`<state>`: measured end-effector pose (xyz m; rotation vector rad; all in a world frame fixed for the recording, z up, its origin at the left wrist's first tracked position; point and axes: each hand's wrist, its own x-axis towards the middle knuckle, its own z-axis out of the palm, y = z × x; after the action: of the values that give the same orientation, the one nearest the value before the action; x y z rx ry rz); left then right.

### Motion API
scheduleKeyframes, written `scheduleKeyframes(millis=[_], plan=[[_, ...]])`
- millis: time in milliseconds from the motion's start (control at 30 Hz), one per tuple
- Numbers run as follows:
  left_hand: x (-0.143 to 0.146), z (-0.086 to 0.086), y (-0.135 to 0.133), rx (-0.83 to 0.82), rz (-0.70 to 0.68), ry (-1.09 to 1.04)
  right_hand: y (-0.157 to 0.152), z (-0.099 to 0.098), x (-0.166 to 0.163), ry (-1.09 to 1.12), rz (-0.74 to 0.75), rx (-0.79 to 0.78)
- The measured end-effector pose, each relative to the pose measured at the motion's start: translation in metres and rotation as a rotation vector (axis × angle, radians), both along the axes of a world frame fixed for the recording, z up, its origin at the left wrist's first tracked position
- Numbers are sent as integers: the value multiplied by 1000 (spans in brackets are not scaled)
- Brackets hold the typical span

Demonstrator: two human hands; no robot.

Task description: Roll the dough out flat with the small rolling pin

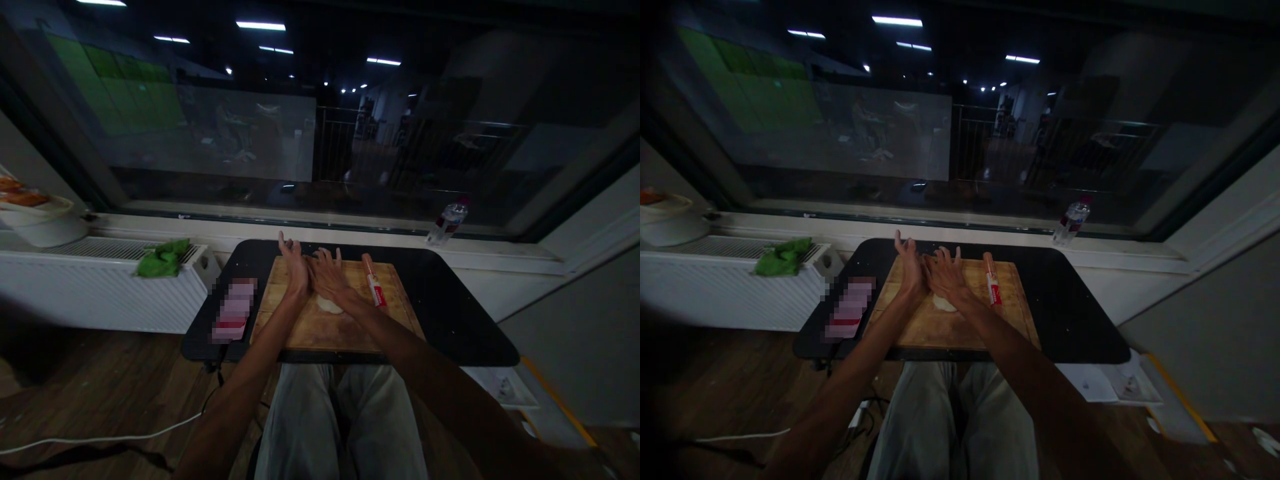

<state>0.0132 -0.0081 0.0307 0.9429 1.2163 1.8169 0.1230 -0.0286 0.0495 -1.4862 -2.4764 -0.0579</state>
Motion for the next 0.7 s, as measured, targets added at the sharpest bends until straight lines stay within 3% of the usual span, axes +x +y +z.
scheduleKeyframes(millis=[167, 233, 333, 400, 467, 567, 700], plan=[[2, -14, 3, 77, 65, 52, 3, -4, 4, 174, 17, 3], [1, -21, 5, 87, 98, 79, 9, -3, 8, 365, 30, -21], [1, -29, 8, 86, 122, 96, 17, 6, 15, 821, 43, -76], [1, -31, 9, 77, 120, 79, 16, 18, 19, 1176, -18, -208], [1, -29, 8, 68, 120, 73, 10, 31, 21, 1451, -92, -490], [1, -23, 2, 51, 136, 119, -7, 43, 19, 1621, -61, -879], [-1, -14, -7, 20, 124, 148, -28, 36, 10, 1709, -85, -1000]])
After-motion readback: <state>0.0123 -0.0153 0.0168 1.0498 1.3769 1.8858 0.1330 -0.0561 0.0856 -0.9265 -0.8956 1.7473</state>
